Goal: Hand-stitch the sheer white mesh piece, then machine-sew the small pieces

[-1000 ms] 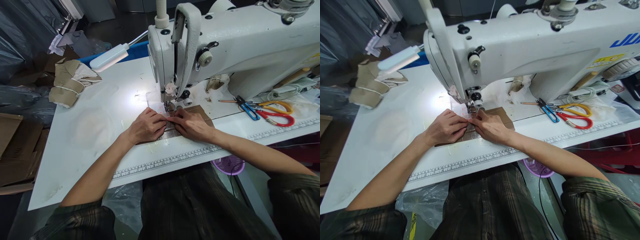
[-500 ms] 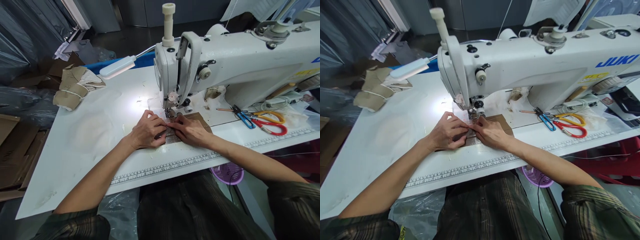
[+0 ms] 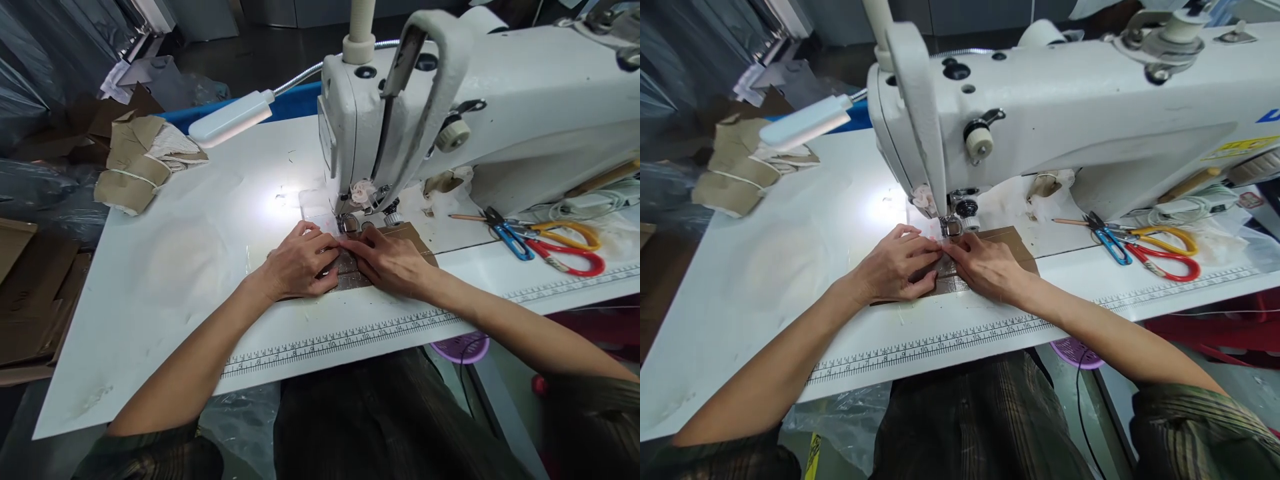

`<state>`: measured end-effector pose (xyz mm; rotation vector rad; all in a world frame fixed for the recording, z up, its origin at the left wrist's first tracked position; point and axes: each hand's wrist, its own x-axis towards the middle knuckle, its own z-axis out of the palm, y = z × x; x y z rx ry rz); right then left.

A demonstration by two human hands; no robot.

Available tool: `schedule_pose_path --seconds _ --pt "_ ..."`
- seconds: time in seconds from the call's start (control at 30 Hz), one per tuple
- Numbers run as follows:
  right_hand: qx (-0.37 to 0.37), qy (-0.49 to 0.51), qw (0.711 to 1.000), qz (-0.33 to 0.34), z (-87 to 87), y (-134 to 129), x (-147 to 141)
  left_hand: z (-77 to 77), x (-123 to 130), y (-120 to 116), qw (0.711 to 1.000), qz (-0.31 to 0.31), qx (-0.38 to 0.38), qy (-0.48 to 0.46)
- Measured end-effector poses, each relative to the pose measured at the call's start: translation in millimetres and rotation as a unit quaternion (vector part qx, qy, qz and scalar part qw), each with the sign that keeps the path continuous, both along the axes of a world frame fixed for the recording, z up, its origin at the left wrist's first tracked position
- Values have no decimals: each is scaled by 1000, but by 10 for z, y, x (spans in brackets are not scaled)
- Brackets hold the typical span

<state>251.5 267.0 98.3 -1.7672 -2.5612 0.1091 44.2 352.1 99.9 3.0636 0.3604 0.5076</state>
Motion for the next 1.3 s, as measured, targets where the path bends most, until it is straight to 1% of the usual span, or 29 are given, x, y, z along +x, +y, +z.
schedule_pose_path --seconds 0.17,0.47,0.67,0.87,1.0,1.07,1.17,1.3 --pt "-27 -15 1000 -2 48 55 -7 21 3 1 999 17 -2 28" --pt "-8 -5 1000 13 70 61 -1 -5 16 7 999 30 4 24" --pt "-13 -20 1000 5 78 71 -35 -33 29 6 999 47 8 18" --pt "-13 -33 999 3 96 84 -51 -12 55 36 997 60 29 38" --pt "-9 -32 999 -15 119 95 -28 7 61 61 996 62 40 57" --pt "-2 -7 1000 -26 108 95 25 16 63 65 995 64 45 62" --pt "7 91 995 -31 92 98 154 27 69 60 994 73 42 70" --pt "-26 230 972 -38 132 149 318 29 82 54 992 88 38 77"
